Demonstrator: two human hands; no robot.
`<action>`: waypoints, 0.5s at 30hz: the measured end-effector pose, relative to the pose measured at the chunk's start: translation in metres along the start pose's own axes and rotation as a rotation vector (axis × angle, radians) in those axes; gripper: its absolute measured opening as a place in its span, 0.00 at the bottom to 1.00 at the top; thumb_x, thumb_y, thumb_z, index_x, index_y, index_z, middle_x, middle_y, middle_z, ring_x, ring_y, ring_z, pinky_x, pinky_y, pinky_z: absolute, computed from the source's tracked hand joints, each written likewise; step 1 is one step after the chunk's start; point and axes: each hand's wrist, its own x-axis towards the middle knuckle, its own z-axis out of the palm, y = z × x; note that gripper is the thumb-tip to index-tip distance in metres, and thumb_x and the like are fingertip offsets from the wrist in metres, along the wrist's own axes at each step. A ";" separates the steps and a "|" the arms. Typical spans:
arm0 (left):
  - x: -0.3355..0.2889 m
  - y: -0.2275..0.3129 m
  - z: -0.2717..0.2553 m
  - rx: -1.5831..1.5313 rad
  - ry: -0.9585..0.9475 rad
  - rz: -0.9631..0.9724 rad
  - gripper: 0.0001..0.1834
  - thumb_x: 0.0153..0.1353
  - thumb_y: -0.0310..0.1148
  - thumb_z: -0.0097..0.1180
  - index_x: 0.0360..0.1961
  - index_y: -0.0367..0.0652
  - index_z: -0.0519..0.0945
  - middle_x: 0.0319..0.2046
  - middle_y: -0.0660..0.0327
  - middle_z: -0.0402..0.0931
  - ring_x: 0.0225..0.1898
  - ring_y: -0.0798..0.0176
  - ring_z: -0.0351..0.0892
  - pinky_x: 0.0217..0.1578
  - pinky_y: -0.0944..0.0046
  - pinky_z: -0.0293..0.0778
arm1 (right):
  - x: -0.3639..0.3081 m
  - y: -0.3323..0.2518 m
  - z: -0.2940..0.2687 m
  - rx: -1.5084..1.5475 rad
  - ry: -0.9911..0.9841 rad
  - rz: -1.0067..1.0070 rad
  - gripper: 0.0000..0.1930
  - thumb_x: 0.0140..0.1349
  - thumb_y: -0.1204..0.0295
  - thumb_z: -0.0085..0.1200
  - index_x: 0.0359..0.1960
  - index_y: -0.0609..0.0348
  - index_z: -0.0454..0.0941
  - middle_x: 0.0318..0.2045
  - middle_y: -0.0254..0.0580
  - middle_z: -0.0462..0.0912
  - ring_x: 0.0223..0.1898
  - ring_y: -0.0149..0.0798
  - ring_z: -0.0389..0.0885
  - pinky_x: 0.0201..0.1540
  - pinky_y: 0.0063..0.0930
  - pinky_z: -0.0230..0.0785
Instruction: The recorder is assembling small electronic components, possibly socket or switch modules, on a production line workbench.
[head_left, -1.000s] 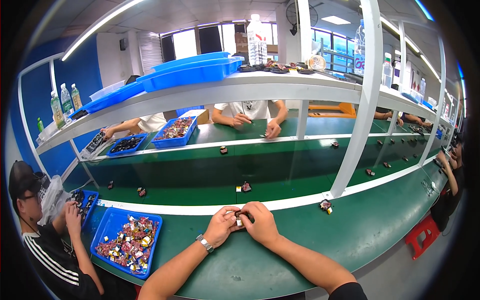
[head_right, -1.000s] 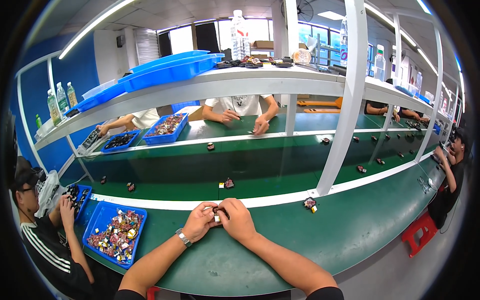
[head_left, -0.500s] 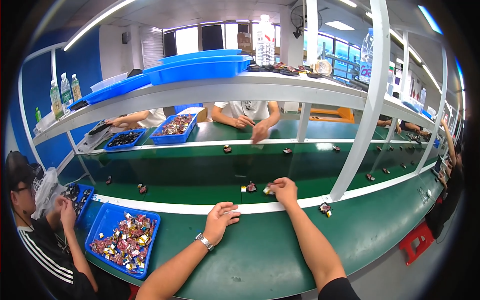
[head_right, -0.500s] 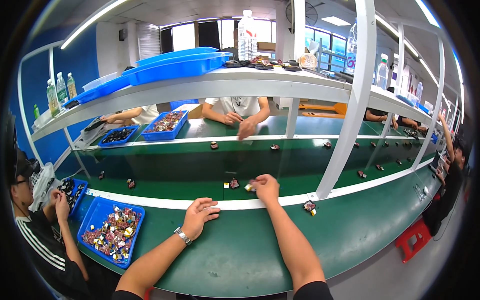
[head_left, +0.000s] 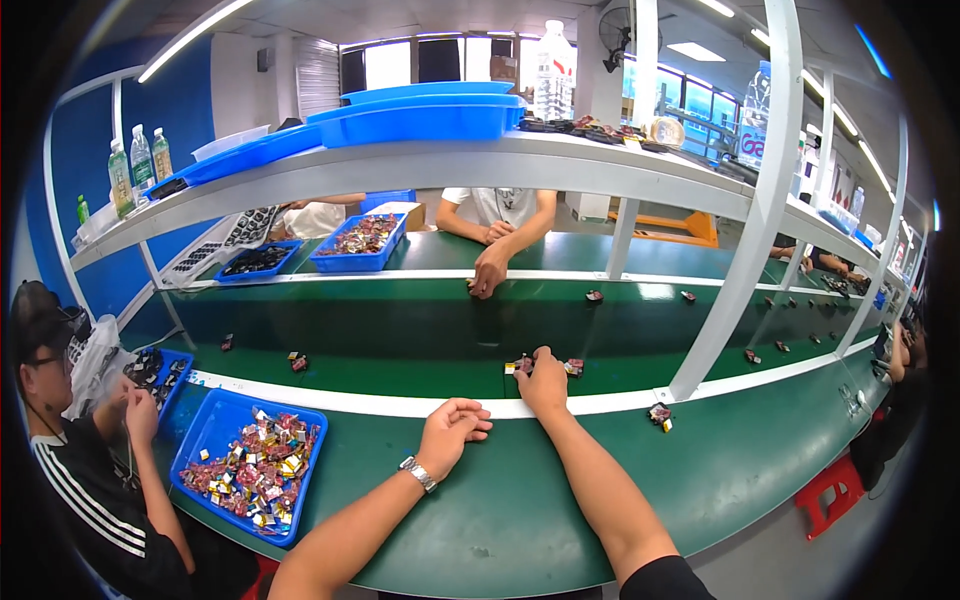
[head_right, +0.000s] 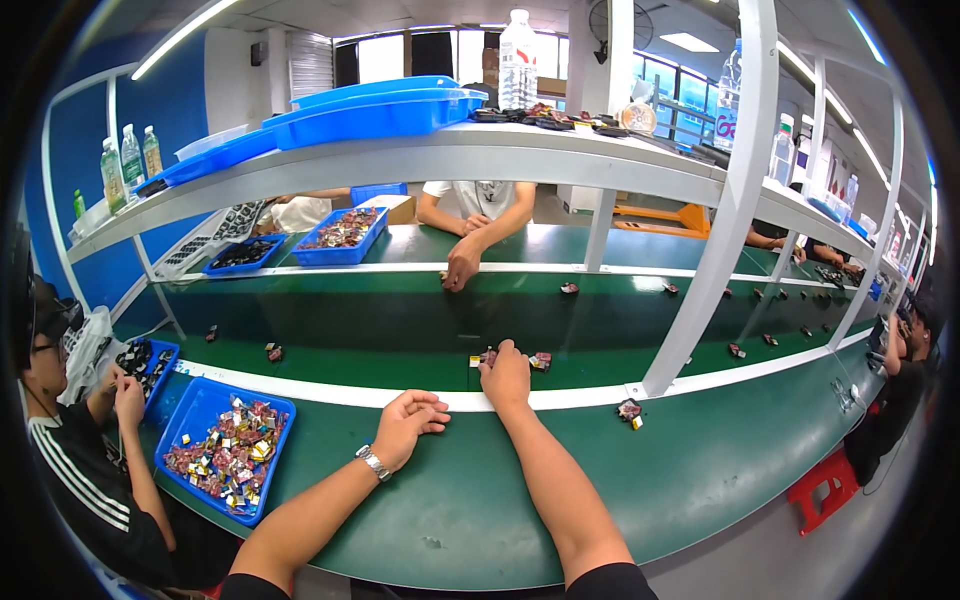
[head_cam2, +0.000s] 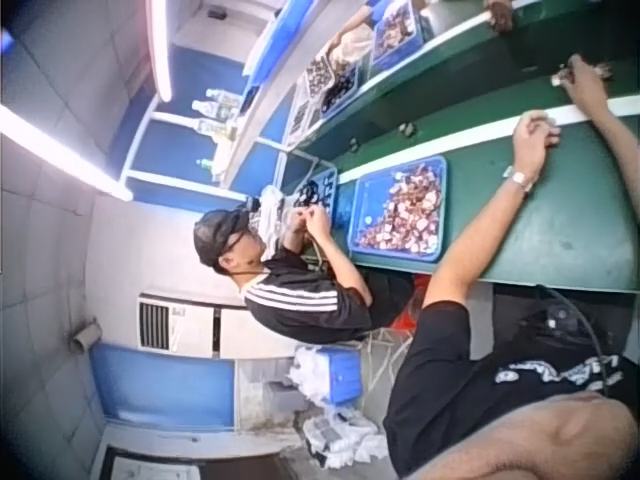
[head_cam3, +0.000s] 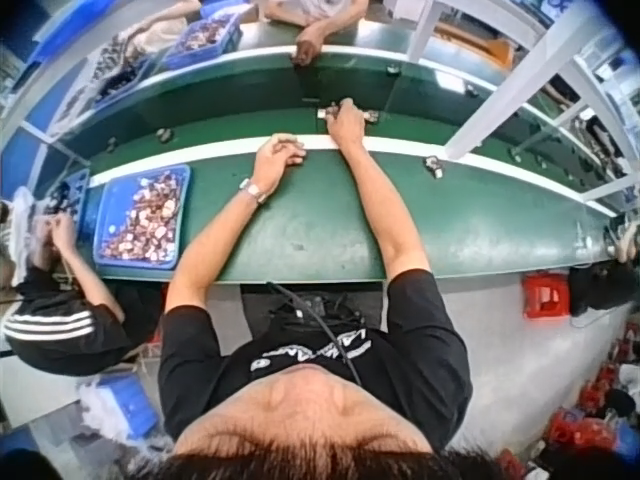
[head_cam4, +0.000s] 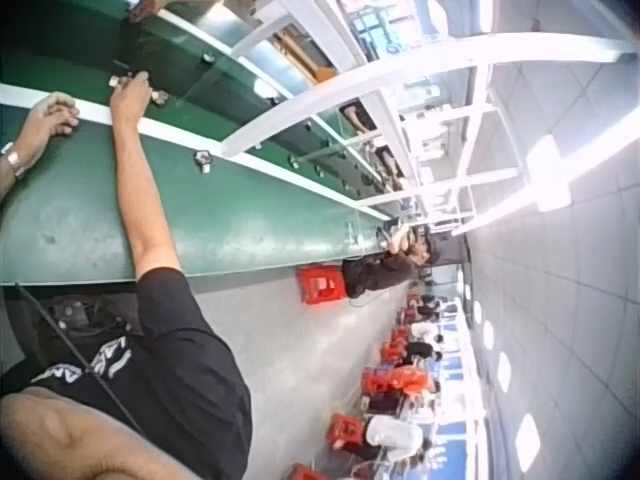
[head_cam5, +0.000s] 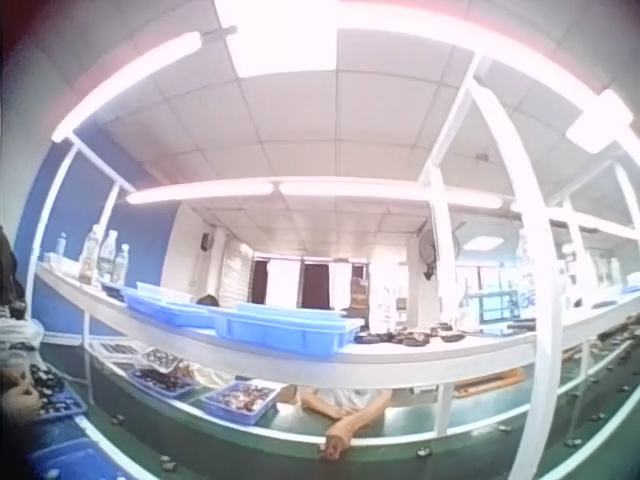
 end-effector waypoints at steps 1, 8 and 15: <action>0.001 0.001 -0.004 -0.001 0.019 0.000 0.10 0.67 0.23 0.49 0.48 0.34 0.73 0.45 0.50 0.79 0.43 0.60 0.83 0.44 0.64 0.81 | 0.004 0.001 -0.002 0.138 0.013 0.027 0.19 0.52 0.69 0.66 0.40 0.64 0.71 0.36 0.53 0.80 0.41 0.57 0.78 0.46 0.48 0.70; 0.005 0.012 -0.013 0.058 -0.026 -0.125 0.17 0.73 0.36 0.45 0.52 0.33 0.73 0.41 0.53 0.79 0.35 0.65 0.80 0.38 0.67 0.79 | -0.064 -0.010 -0.065 0.559 -0.338 -0.227 0.26 0.51 0.72 0.67 0.51 0.60 0.70 0.45 0.44 0.83 0.49 0.43 0.80 0.51 0.34 0.73; 0.008 0.027 -0.027 0.142 -0.471 -0.389 0.20 0.75 0.38 0.41 0.55 0.32 0.74 0.42 0.53 0.80 0.36 0.68 0.82 0.37 0.70 0.80 | -0.076 -0.029 -0.096 0.472 -0.513 -0.545 0.33 0.52 0.76 0.66 0.61 0.58 0.66 0.58 0.45 0.77 0.62 0.50 0.72 0.63 0.38 0.65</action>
